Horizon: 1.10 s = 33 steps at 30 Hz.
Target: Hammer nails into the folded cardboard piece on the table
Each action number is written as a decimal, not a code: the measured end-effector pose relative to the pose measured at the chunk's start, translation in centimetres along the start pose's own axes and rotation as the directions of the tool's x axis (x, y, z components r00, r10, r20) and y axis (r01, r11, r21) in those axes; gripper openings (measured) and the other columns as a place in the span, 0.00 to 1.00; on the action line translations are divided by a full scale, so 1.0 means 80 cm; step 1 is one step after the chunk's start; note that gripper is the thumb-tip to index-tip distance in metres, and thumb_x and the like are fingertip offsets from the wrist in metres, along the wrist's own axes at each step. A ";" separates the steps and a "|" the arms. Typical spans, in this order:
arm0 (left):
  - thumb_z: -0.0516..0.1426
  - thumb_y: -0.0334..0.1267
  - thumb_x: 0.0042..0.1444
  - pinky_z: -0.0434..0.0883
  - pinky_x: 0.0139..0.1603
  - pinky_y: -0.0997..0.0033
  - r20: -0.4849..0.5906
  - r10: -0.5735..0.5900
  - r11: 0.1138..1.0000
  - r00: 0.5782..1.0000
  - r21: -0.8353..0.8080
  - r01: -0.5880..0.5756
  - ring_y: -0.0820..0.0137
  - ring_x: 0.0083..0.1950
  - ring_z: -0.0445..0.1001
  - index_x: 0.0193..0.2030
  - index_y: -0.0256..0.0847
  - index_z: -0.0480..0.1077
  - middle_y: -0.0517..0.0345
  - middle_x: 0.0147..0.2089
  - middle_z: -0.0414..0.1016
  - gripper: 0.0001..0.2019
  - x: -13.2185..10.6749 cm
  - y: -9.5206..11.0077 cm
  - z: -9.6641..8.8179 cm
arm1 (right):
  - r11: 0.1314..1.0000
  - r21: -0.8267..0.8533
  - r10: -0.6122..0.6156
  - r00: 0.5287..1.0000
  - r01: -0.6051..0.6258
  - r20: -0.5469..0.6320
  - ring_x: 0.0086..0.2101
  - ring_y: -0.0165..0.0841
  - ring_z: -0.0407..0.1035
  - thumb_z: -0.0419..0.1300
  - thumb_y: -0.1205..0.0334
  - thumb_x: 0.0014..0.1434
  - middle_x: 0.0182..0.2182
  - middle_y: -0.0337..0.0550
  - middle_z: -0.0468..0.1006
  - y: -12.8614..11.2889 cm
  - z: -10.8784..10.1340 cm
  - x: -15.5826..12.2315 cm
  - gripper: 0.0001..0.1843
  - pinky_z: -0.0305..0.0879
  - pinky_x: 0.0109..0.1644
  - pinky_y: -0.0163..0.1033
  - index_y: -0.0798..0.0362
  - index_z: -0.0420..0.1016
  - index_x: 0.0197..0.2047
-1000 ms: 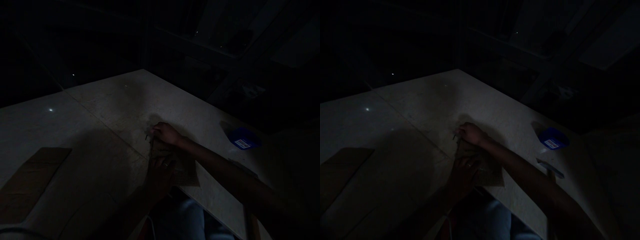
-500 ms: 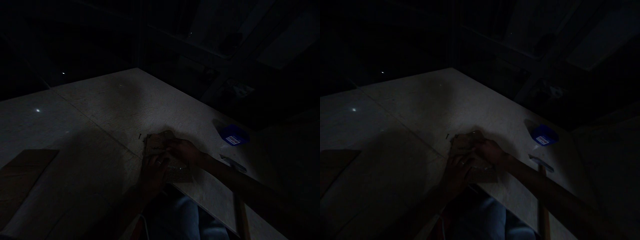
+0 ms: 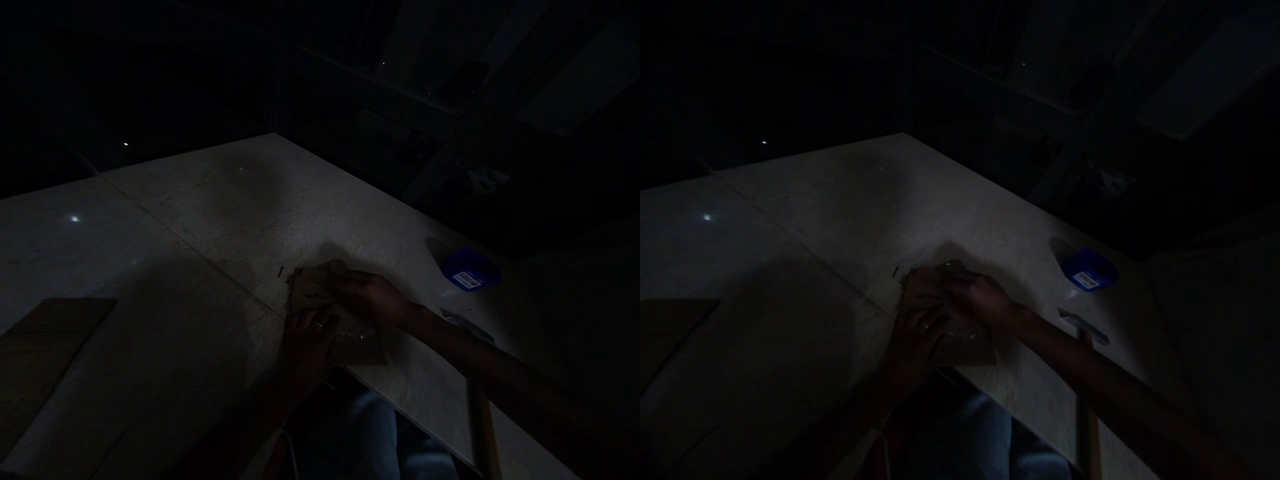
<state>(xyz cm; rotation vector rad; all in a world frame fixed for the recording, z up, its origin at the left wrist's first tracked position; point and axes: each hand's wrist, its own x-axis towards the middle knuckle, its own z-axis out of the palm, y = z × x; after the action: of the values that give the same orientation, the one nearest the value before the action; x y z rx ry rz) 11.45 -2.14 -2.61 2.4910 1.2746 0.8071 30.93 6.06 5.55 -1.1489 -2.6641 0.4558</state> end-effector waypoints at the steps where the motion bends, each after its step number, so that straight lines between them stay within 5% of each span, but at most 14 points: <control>1: 0.54 0.36 0.65 0.63 0.56 0.49 0.000 0.000 1.000 1.000 0.001 0.000 0.57 0.58 0.66 0.59 0.43 0.69 0.54 0.65 0.70 0.17 0.000 0.000 0.000 | 1.000 0.024 0.019 0.999 -0.018 -0.046 0.51 0.38 0.75 0.60 0.68 0.65 0.53 0.46 0.80 0.002 -0.002 0.004 0.16 0.73 0.55 0.45 0.47 0.79 0.54; 8: 0.54 0.36 0.64 0.63 0.57 0.49 0.008 -0.006 1.000 1.000 -0.006 0.006 0.57 0.59 0.65 0.60 0.44 0.69 0.55 0.66 0.69 0.17 -0.001 -0.001 0.001 | 0.962 0.246 0.169 0.962 -0.115 -0.213 0.43 0.35 0.77 0.64 0.72 0.61 0.41 0.44 0.84 0.010 0.017 0.078 0.09 0.71 0.50 0.41 0.51 0.83 0.43; 14: 0.54 0.36 0.65 0.62 0.58 0.50 -0.032 0.006 1.000 0.999 -0.023 -0.007 0.58 0.58 0.65 0.58 0.44 0.70 0.54 0.62 0.72 0.16 -0.001 -0.002 0.002 | 0.957 0.241 0.178 0.983 -0.164 -0.041 0.45 0.36 0.78 0.65 0.75 0.58 0.43 0.44 0.84 -0.015 0.064 0.156 0.11 0.69 0.50 0.38 0.53 0.84 0.41; 18: 0.54 0.37 0.65 0.62 0.58 0.49 -0.029 -0.002 1.000 1.000 -0.020 0.002 0.57 0.57 0.66 0.57 0.44 0.70 0.53 0.62 0.72 0.15 -0.002 -0.002 0.004 | 0.962 0.195 0.182 0.982 -0.190 0.059 0.43 0.36 0.78 0.64 0.76 0.57 0.40 0.42 0.85 -0.021 0.074 0.172 0.12 0.69 0.48 0.37 0.52 0.84 0.39; 25: 0.55 0.35 0.64 0.63 0.57 0.51 0.025 -0.010 1.000 1.000 -0.027 0.011 0.59 0.58 0.65 0.60 0.46 0.68 0.57 0.66 0.69 0.18 0.000 0.001 -0.003 | 0.972 0.155 0.194 0.973 -0.175 -0.123 0.43 0.35 0.76 0.60 0.67 0.65 0.42 0.44 0.83 -0.017 0.017 0.114 0.09 0.68 0.49 0.39 0.52 0.82 0.43; 29: 0.53 0.36 0.65 0.64 0.56 0.49 0.025 -0.015 1.000 1.000 0.009 0.015 0.57 0.56 0.66 0.59 0.45 0.69 0.55 0.65 0.70 0.17 0.000 0.001 -0.002 | 0.962 -0.025 0.270 0.962 -0.271 -0.042 0.40 0.39 0.76 0.60 0.55 0.66 0.42 0.49 0.82 -0.018 -0.008 0.053 0.12 0.69 0.44 0.41 0.53 0.80 0.44; 33: 0.54 0.36 0.64 0.64 0.56 0.48 0.010 -0.005 1.000 1.000 0.015 0.005 0.57 0.57 0.66 0.59 0.45 0.70 0.54 0.66 0.69 0.17 0.000 -0.001 0.000 | 0.935 -0.141 0.339 0.935 -0.324 0.101 0.37 0.40 0.78 0.61 0.53 0.65 0.40 0.49 0.83 -0.018 -0.002 0.009 0.12 0.69 0.38 0.39 0.52 0.80 0.41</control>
<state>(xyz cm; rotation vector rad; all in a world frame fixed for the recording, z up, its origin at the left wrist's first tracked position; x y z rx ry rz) 11.43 -2.11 -2.64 2.4992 1.2875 0.7865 29.51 5.68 6.24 -1.6744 -2.6354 0.4337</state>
